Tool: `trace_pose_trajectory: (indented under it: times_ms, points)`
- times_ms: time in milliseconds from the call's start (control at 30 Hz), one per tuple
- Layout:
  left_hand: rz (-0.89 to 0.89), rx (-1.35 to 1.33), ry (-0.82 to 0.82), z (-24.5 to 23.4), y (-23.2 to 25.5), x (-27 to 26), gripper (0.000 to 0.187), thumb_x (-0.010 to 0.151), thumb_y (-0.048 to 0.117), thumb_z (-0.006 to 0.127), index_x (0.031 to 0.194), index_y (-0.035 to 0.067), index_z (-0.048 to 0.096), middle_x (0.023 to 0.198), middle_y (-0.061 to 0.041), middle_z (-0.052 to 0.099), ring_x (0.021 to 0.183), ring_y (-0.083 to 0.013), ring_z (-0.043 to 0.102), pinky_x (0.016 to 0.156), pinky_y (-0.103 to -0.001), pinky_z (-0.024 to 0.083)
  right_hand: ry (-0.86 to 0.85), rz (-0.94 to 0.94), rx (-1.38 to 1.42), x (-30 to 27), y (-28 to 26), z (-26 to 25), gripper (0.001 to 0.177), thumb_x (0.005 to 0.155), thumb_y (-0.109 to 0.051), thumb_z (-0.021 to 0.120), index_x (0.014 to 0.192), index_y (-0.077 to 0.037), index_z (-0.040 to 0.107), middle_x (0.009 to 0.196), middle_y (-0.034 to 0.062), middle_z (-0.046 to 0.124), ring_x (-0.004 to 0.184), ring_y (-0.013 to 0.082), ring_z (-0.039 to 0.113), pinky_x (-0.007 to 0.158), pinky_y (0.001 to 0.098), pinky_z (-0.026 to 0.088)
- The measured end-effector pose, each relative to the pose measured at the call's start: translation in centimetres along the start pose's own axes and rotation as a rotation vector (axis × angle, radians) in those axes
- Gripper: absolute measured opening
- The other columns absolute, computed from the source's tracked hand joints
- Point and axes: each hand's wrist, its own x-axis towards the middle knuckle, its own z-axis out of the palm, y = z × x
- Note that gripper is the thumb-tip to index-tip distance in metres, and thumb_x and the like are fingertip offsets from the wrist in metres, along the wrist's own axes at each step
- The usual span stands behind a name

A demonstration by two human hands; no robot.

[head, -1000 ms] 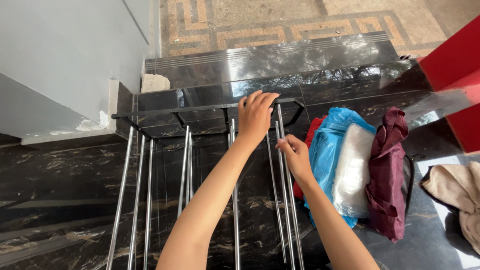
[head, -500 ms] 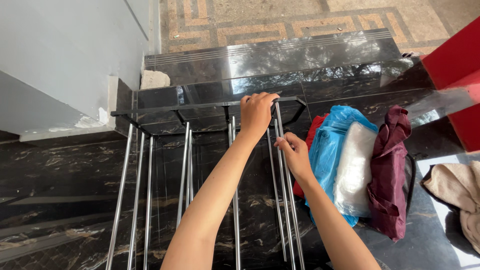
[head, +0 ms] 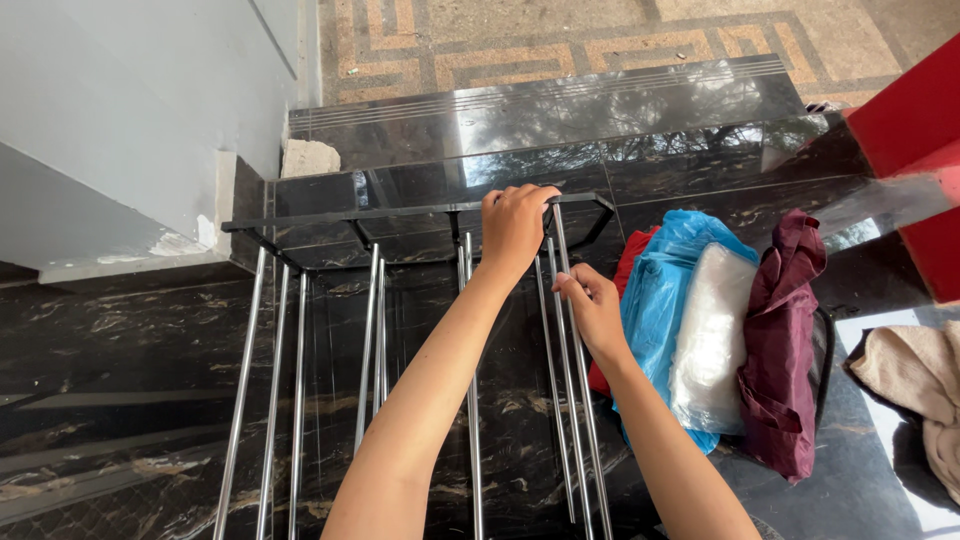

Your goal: The person assembles a metal rack by inserting vertical metal rods into a black plastic base and then attaching a black metal frame on top. The person handles the rods and frame by hand, aligning and securing them into place.

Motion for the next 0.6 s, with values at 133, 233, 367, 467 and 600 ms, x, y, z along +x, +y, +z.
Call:
trace_pose_trajectory:
  times_ms: [133, 233, 367, 467, 600]
  points:
    - [-0.004, 0.018, -0.012, -0.1, -0.1, 0.0, 0.022, 0.093, 0.005, 0.066, 0.108, 0.017, 0.076, 0.099, 0.001, 0.076, 0.098, -0.0215, 0.069, 0.099, -0.044, 0.041, 0.006, 0.001, 0.013, 0.2, 0.3, 0.1, 0.029, 0.095, -0.021, 0.065, 0.074, -0.002, 0.064, 0.07, -0.0014, 0.05, 0.068, 0.007, 0.042, 0.064, 0.0282, 0.034]
    - [-0.008, 0.016, -0.012, 0.0, 0.0, -0.2, 0.023, 0.093, 0.004, 0.065, 0.108, 0.017, 0.076, 0.099, 0.001, 0.076, 0.098, -0.0217, 0.069, 0.099, -0.044, 0.041, -0.001, 0.011, 0.015, 0.3, 0.6, 0.1, 0.028, 0.096, -0.021, 0.064, 0.074, -0.003, 0.065, 0.071, -0.001, 0.053, 0.069, 0.007, 0.044, 0.065, 0.0279, 0.035]
    - [-0.015, 0.059, -0.053, -0.4, 0.3, 0.0, 0.03, 0.093, 0.0, 0.063, 0.113, 0.018, 0.074, 0.106, 0.001, 0.075, 0.104, -0.0213, 0.069, 0.103, -0.045, 0.041, -0.044, -0.013, 0.065, 0.9, 1.2, 0.0, 0.034, 0.101, -0.024, 0.061, 0.075, -0.003, 0.063, 0.079, -0.0003, 0.064, 0.075, 0.0068, 0.051, 0.072, 0.026, 0.04]
    - [0.144, 0.166, 0.16, -0.9, 1.0, -0.4, 0.045, 0.083, -0.006, 0.057, 0.12, 0.017, 0.068, 0.117, 0.001, 0.072, 0.12, -0.0244, 0.065, 0.107, -0.05, 0.038, 0.002, 0.063, 0.171, 1.0, 2.9, -0.2, 0.035, 0.105, -0.028, 0.052, 0.088, -0.004, 0.07, 0.085, -0.0005, 0.069, 0.08, 0.0069, 0.058, 0.076, 0.0239, 0.043]
    - [0.067, -0.049, 0.173, -1.5, 1.3, -2.1, 0.037, 0.086, -0.011, 0.053, 0.113, 0.013, 0.061, 0.113, -0.005, 0.067, 0.118, -0.0266, 0.063, 0.102, -0.047, 0.043, 0.08, 0.245, -0.006, 0.7, 7.2, 0.0, 0.028, 0.1, -0.028, 0.059, 0.111, -0.004, 0.069, 0.092, 0.0014, 0.068, 0.081, 0.0098, 0.059, 0.073, 0.0282, 0.047]
